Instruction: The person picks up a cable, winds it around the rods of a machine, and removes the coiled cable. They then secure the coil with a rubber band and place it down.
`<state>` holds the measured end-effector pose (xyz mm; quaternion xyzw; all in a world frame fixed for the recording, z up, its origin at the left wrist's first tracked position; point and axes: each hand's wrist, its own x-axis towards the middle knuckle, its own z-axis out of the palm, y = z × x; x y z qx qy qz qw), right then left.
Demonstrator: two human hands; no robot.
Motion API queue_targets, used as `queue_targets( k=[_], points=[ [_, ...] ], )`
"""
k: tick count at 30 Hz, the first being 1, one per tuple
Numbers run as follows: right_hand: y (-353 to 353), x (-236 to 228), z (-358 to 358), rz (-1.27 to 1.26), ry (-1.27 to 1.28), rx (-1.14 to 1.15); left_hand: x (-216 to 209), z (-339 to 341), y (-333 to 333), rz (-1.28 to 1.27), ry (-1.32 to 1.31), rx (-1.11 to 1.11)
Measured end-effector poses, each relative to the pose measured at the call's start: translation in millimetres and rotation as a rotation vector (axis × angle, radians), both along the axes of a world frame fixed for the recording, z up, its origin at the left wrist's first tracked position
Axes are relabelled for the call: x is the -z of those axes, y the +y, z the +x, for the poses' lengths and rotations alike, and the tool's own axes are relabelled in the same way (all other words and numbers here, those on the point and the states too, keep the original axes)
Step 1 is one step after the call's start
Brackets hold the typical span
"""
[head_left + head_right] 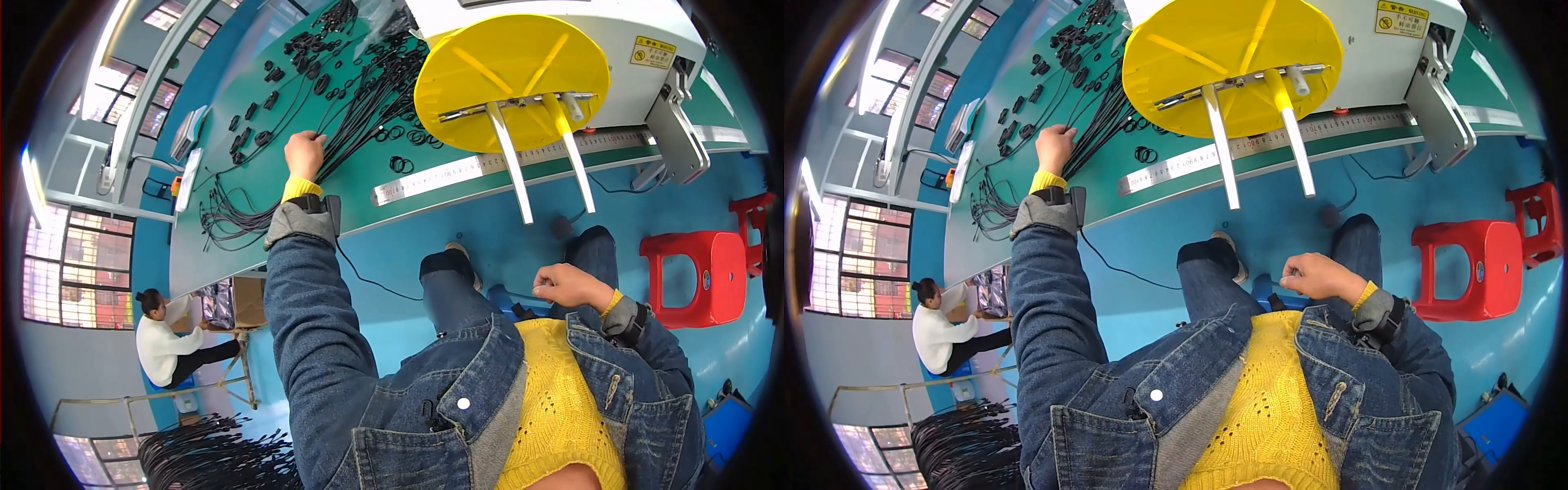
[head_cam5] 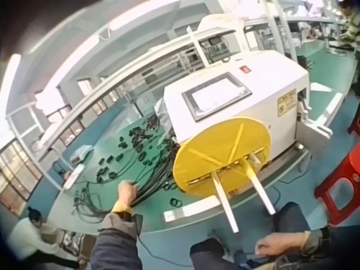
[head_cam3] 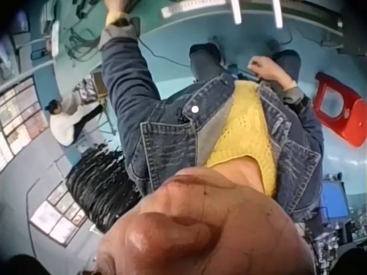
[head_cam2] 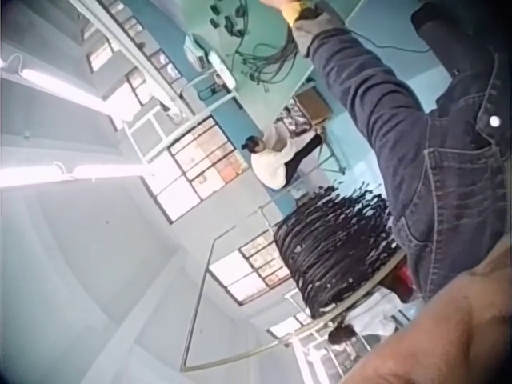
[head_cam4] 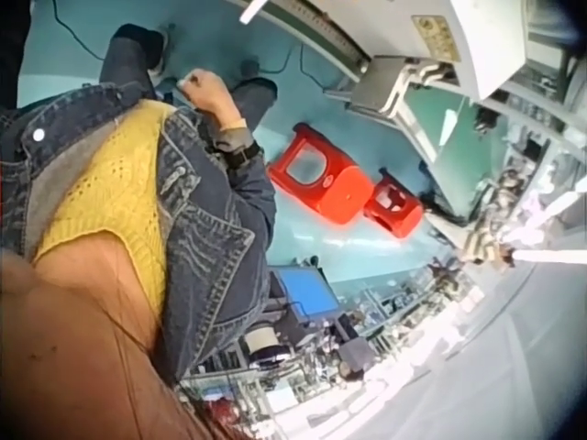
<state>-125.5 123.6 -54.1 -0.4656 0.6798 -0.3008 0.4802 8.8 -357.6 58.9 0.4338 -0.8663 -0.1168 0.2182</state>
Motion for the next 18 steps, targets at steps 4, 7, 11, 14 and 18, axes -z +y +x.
queue_targets(
  k=[4, 7, 11, 14, 18],
  points=[
    [2.0, -5.9, 2.9, -0.018, 0.021, -0.028, -2.1, 20.0, -28.0, 0.153, 0.025, 0.011],
    [7.2, -6.0, 1.7, -0.015, 0.047, -0.017, -8.4, 8.7, -24.3, -0.037, 0.04, 0.036],
    [6.2, -2.9, 5.6, -0.06, 0.099, -0.06, -35.4, 29.4, -32.0, -0.593, 0.183, 0.015],
    [13.1, 1.1, 2.5, -0.092, 0.132, -0.031, -79.5, 10.5, 13.6, -0.46, 0.529, -0.016],
    [17.0, -14.5, 0.3, -0.224, 0.113, 0.14, -127.9, 10.2, 123.6, -0.673, 0.749, 0.186]
  ],
)
